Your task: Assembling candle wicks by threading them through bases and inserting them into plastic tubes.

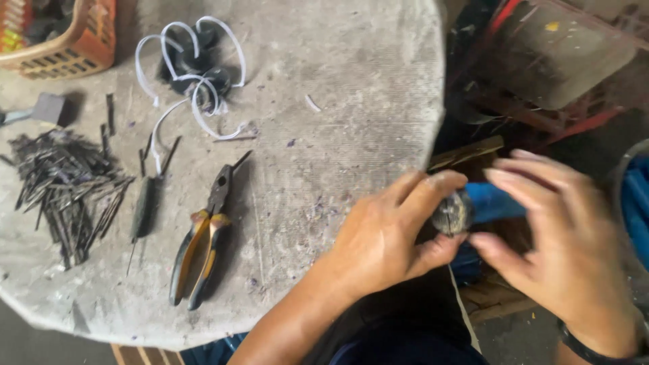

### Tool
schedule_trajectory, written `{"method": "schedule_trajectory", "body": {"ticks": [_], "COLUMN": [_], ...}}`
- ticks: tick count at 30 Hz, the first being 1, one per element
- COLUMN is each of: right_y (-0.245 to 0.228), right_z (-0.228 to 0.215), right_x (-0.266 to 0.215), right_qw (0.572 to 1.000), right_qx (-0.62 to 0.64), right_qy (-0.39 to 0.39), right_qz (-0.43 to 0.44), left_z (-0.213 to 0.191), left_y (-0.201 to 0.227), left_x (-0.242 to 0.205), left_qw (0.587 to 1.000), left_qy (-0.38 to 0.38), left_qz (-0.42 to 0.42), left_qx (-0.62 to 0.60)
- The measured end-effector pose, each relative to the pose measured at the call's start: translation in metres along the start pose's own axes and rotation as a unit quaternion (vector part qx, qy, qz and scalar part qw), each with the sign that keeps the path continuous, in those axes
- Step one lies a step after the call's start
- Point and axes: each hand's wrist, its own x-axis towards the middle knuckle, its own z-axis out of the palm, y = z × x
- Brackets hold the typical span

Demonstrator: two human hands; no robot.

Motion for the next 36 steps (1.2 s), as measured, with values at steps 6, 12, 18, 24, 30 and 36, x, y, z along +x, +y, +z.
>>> {"method": "schedule_trajectory", "body": {"ticks": [6,12,18,24,30,36], "right_y": [0.000,-0.015,-0.015,-0.013,-0.011,-0.005], "right_z": [0.005,-0.001,0.000,0.010,0.016,0.020], "right_x": [0.001,0.007,0.009,0.006,0.008,0.007], "right_qw": [0.985,0.973,0.970,0.977,0.978,0.978], "right_qx": [-0.078,-0.125,-0.124,-0.122,-0.048,-0.038], "right_qy": [-0.144,-0.172,-0.182,-0.144,-0.174,-0.186], "right_qz": [-0.055,-0.094,-0.101,-0.104,-0.101,-0.084], "left_z": [-0.003,-0.004,-0.007,-0.012,-0.011,-0.009], "left_y": [-0.013,-0.022,-0.020,-0.011,-0.013,-0.015], "left_x": [-0.014,-0.025,-0.025,-0.026,-0.032,-0.029], "left_qw": [0.996,0.989,0.992,0.995,0.996,0.997], "left_qy": [-0.040,-0.017,-0.009,-0.016,-0.025,-0.024], "left_qz": [0.065,0.074,0.076,0.090,0.074,0.074], "left_qx": [-0.048,-0.123,-0.101,-0.032,-0.043,-0.026]}}
